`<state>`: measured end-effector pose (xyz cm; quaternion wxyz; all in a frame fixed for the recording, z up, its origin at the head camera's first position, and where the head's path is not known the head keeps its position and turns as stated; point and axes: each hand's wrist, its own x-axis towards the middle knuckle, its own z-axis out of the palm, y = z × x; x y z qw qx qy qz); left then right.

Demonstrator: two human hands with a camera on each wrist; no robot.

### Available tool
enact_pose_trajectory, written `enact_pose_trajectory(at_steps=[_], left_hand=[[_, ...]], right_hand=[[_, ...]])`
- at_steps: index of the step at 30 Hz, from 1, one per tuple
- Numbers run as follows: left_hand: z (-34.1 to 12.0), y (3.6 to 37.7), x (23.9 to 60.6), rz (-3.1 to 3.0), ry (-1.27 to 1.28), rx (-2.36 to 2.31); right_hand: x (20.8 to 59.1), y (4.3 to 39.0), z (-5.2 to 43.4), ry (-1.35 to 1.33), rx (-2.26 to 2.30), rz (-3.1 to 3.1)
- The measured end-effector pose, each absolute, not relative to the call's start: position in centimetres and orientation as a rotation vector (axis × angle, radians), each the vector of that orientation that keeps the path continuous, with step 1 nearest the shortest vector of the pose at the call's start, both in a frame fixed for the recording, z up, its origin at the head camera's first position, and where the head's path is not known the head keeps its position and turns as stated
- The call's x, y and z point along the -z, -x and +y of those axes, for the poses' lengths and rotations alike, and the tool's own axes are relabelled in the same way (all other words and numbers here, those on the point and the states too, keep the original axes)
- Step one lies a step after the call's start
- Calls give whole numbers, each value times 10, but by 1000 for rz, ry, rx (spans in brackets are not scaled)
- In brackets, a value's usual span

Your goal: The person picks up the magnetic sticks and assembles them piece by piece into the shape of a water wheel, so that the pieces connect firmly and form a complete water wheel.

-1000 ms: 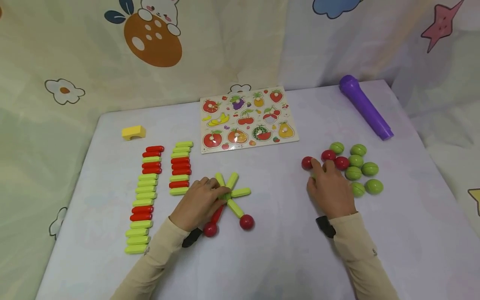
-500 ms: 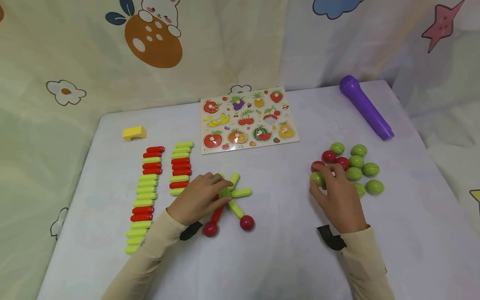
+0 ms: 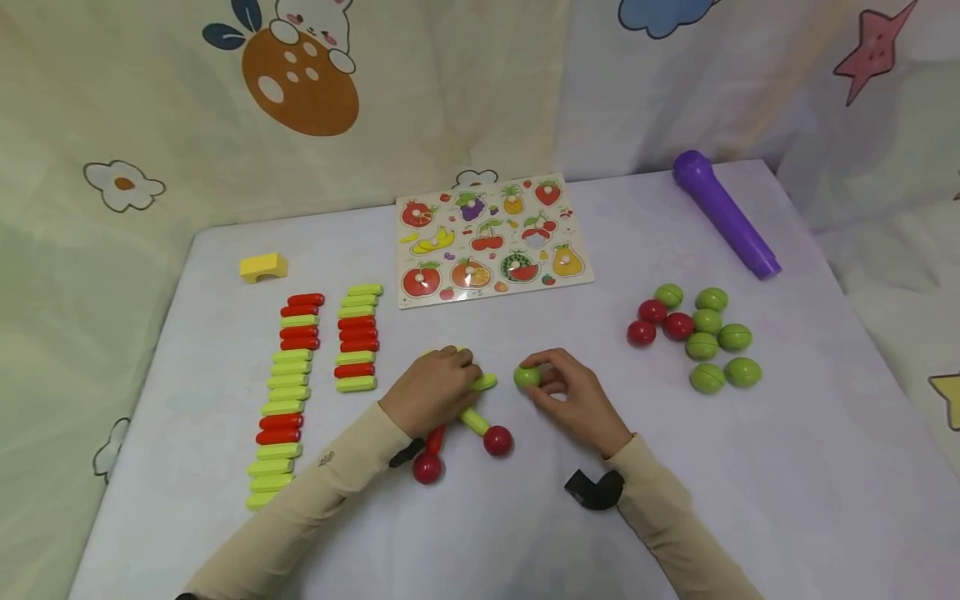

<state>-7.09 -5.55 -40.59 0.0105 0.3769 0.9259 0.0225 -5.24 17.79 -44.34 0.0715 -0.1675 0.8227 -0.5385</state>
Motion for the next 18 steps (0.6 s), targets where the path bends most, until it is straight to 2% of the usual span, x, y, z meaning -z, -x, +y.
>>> enact_pose_trajectory(at_steps=[18], left_hand=[[-63,64,413,2920,-1191,-346]], right_hand=[[447,48,165,458,1682,2437]])
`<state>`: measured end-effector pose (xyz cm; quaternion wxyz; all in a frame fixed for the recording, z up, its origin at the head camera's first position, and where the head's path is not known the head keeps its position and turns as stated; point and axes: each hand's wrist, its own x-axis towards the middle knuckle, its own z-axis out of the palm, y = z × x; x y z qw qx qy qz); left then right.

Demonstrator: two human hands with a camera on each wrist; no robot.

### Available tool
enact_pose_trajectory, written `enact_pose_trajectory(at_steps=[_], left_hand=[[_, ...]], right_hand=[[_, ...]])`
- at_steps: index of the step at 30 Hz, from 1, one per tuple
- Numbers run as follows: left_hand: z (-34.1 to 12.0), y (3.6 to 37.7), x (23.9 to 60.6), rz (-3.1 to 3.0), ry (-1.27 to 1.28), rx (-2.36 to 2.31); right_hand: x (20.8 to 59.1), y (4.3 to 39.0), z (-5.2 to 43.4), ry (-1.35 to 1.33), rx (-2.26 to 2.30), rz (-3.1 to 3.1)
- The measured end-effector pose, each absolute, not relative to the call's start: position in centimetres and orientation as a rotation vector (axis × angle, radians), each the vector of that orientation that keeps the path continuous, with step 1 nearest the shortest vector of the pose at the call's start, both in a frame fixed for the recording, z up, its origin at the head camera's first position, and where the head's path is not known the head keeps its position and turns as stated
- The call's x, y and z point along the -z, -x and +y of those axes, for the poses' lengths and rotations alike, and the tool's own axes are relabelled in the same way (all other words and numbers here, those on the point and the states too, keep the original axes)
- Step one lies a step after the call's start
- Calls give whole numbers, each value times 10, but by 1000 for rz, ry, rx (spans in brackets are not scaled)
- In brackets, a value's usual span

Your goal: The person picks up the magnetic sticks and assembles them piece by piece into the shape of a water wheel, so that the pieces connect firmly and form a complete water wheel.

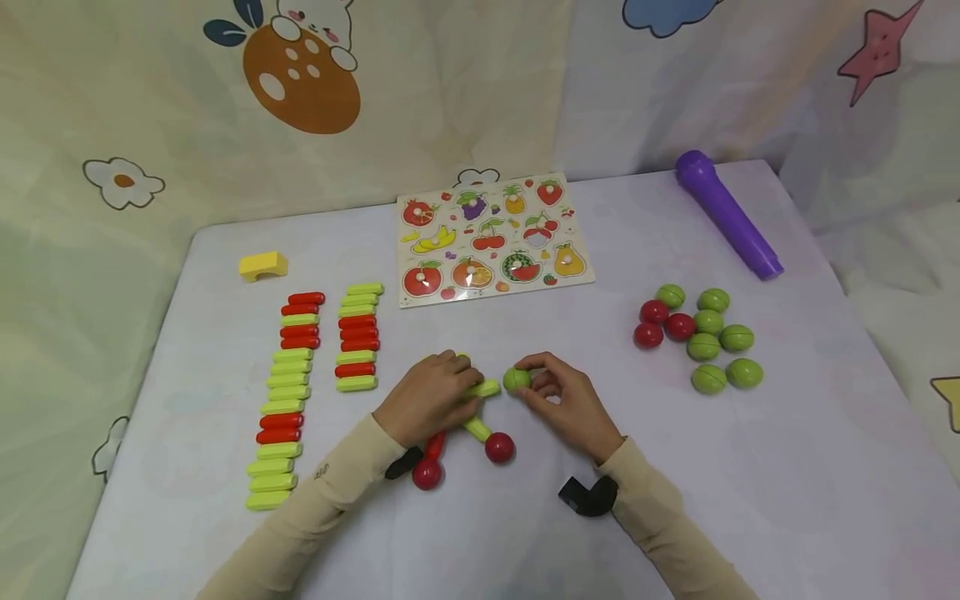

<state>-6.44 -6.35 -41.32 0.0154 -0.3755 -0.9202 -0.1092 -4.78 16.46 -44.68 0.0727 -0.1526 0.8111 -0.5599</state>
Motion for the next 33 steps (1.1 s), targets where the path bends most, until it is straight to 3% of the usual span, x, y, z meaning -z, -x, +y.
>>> enact_pose_trajectory(at_steps=[15,25,33], left_hand=[[-73,58,407,-2904,1097,391],[-102,41,402,-2970,870,395],[-100,35,408,-2949,904,338]], right_hand=[[442,46,164,496,1609,2547],[423,64,221,282,770,3439],[417,67,240,155,547,3404]])
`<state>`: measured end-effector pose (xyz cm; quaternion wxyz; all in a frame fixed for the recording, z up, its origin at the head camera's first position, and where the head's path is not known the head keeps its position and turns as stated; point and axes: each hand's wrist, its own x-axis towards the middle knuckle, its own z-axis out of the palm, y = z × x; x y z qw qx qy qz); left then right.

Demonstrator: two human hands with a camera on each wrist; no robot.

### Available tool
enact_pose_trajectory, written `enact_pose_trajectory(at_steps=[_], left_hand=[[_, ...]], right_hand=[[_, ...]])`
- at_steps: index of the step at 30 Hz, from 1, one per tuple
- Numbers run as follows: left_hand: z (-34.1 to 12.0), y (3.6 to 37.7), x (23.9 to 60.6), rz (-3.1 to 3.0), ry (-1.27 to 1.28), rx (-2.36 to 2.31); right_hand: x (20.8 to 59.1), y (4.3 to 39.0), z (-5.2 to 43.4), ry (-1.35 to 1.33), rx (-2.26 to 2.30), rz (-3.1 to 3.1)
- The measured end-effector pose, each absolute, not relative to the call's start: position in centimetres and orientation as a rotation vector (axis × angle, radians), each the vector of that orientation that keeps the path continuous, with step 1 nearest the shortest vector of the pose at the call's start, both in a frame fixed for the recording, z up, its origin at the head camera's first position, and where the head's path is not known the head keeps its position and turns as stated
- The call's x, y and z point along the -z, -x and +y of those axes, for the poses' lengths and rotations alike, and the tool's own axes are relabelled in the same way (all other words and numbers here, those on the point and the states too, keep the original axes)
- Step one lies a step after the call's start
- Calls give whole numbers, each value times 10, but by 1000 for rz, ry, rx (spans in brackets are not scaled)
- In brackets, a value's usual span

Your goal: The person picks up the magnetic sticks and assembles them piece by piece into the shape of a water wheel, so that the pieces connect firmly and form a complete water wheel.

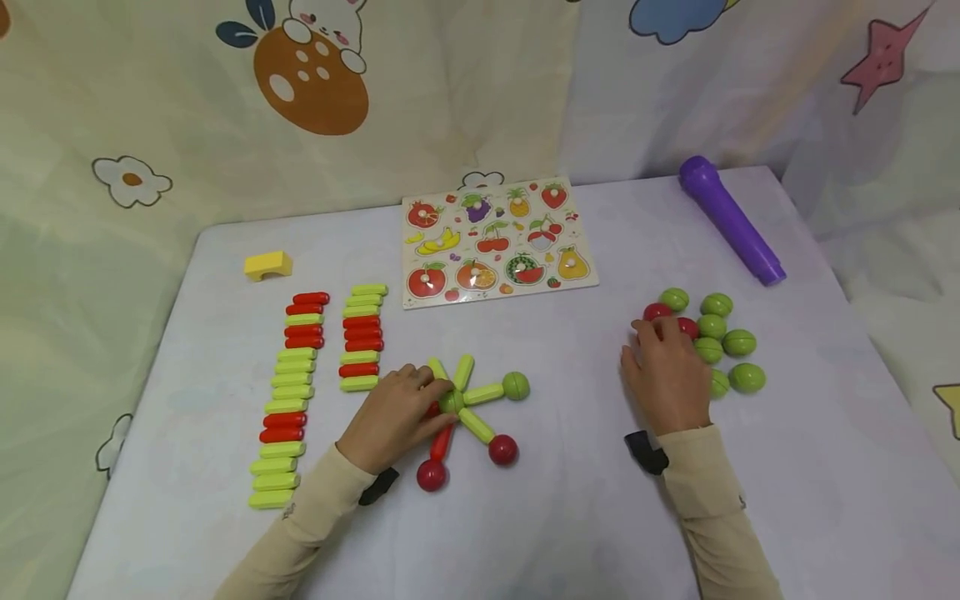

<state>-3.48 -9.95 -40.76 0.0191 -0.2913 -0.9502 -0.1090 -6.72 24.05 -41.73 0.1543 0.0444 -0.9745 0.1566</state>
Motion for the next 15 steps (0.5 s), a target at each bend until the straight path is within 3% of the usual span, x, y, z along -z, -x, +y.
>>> enact_pose_trajectory(at_steps=[15], left_hand=[[-97,44,397,-3031,1025,368]], right_hand=[[412,57,239,-209,-518,-2917]])
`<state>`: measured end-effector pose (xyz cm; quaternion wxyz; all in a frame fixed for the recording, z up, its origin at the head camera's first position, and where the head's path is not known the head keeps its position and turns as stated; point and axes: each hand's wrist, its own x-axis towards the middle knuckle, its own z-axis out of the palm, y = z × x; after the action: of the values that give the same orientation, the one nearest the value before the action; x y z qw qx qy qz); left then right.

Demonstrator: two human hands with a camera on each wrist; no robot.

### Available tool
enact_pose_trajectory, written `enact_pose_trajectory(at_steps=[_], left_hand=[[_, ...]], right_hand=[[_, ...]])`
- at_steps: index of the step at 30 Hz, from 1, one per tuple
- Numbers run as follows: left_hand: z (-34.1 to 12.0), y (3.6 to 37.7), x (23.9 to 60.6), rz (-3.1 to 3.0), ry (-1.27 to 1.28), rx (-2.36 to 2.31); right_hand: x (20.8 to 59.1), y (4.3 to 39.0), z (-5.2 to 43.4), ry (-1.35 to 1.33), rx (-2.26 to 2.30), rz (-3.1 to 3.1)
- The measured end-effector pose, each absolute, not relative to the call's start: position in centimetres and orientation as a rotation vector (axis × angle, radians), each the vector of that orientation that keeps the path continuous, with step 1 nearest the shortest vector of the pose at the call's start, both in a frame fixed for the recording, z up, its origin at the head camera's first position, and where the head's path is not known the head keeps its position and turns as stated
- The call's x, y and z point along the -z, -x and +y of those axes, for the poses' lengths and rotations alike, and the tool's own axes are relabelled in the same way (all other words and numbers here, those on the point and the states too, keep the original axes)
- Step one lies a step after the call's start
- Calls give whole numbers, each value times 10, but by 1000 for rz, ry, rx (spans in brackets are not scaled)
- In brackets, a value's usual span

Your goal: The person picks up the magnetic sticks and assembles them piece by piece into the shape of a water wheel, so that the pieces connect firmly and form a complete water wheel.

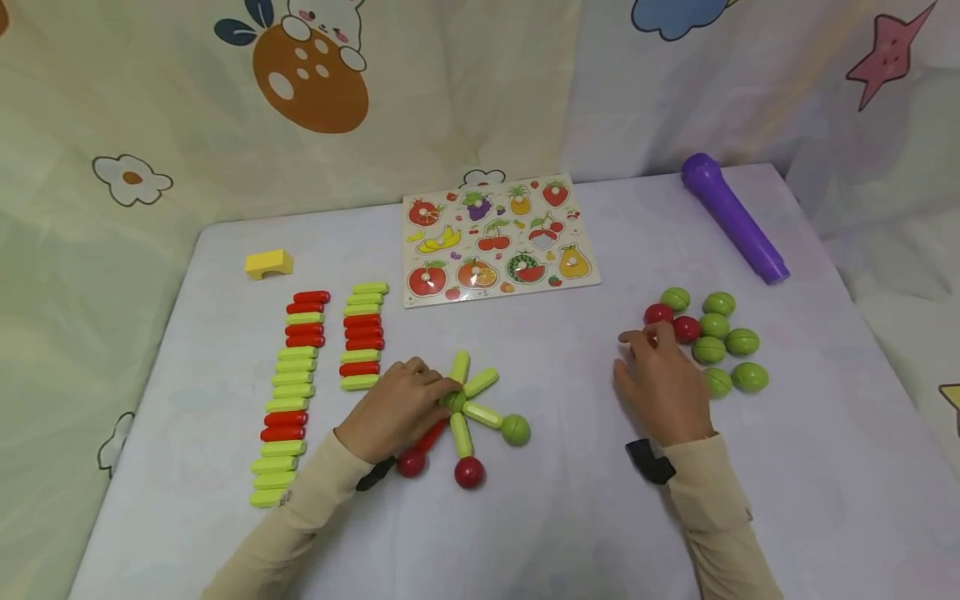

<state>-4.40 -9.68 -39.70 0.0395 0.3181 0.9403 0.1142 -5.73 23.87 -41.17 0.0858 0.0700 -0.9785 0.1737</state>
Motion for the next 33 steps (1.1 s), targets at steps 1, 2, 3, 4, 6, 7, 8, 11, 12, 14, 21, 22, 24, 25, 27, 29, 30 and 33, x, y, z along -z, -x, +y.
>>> enact_pose_trajectory(at_steps=[1,2,3,4,6,7,8,11,12,14,21,22,24,25,27,29,30,33], left_hand=[[-98,44,395,2865,-970,-364],[-99,44,393,2854,-969,-366],[-100,44,391,2849,-964,-369],[-102,43,390,2850,-959,-373],[-106,40,387,2858,-937,-382],[-108,38,386,2867,-932,-373],[-110,36,386,2879,-928,-356],[-113,28,387,2896,-901,-298],[-113,26,389,2899,-891,-271],[-113,22,392,2905,-874,-226],[-106,15,406,2936,-841,-162],[-105,15,408,2946,-839,-150],[-104,16,409,2966,-848,-124],[-103,17,409,2970,-853,-114],[-103,20,409,2972,-864,-111],[-105,24,408,2962,-870,-125],[-105,26,407,2953,-867,-136],[-108,34,406,2929,-850,-152]], right_hand=[[411,56,239,-207,-543,-2926],[411,56,239,-199,-559,-2930],[410,55,240,-183,-567,-2932],[410,54,241,-166,-565,-2930],[411,54,243,-145,-539,-2926],[412,54,244,-137,-523,-2925],[413,54,245,-134,-509,-2923],[415,54,247,-160,-523,-2934],[415,54,247,-175,-535,-2944],[417,54,245,-200,-559,-2961],[426,53,234,-281,-574,-2914],[427,53,232,-289,-583,-2907],[429,53,229,-303,-600,-2892],[430,53,228,-309,-606,-2886],[431,52,226,-320,-617,-2878],[431,52,224,-325,-630,-2874],[431,52,223,-329,-639,-2877],[431,51,218,-338,-698,-2911]])
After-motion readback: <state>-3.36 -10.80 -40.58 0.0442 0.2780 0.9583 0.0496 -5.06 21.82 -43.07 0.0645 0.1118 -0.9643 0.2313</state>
